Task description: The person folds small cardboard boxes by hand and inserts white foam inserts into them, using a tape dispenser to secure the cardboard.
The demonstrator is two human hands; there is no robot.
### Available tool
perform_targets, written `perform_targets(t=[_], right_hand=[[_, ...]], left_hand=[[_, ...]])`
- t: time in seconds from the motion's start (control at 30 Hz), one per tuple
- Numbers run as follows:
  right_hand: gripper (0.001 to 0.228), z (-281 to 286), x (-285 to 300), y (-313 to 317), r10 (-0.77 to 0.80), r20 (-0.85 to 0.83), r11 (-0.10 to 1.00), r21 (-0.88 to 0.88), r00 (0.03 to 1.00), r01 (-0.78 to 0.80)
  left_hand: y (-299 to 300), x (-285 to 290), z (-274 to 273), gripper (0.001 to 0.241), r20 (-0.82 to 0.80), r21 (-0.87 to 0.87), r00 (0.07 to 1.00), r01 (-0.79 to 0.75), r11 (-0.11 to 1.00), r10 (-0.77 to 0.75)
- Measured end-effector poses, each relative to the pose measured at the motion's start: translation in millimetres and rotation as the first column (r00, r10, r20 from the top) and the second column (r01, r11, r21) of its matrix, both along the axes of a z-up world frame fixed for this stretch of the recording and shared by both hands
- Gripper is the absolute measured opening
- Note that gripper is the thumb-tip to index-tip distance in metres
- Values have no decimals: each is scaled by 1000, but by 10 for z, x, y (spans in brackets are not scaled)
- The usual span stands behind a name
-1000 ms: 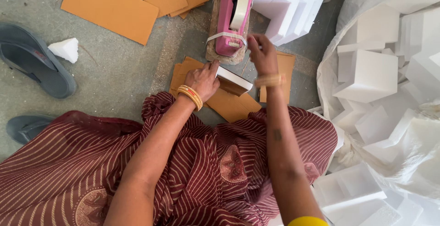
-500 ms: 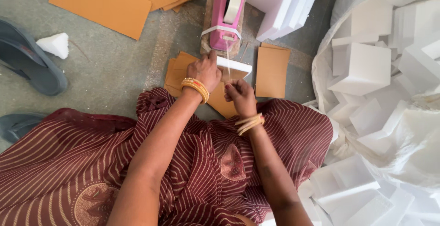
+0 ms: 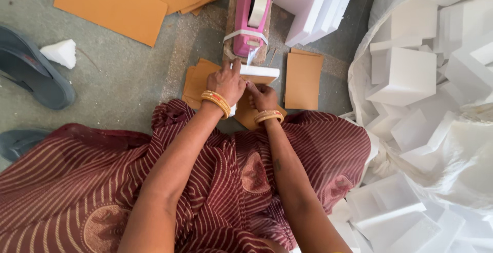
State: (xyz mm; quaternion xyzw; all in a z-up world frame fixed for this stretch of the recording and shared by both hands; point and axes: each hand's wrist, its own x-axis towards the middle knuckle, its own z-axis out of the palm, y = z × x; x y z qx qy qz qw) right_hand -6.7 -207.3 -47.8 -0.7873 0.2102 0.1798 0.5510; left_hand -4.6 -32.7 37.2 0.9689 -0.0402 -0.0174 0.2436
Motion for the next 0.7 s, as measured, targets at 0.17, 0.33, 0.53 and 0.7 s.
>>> perform_targets(t=[0.17,0.33,0.53,0.7], right_hand=[[46,51,-77,-155,129,-11,982,-140,992,-129],[32,595,-44,-378,334,-22,862,-397,942,-315],[33,1241,115,-234,322,638,929,-355,700,-104],[71,1189,540,147,328,505,910,57,798,-410]], left_hand=[[-24,-67,60,60,13,28,1000,4,1000,-4],[66,-101,147,55,45,65,999,10,998,-13],[46,-106,117,55,51,32,998,26,999,-27],[65,-138,113,56,92,37,996,4,999,-8]])
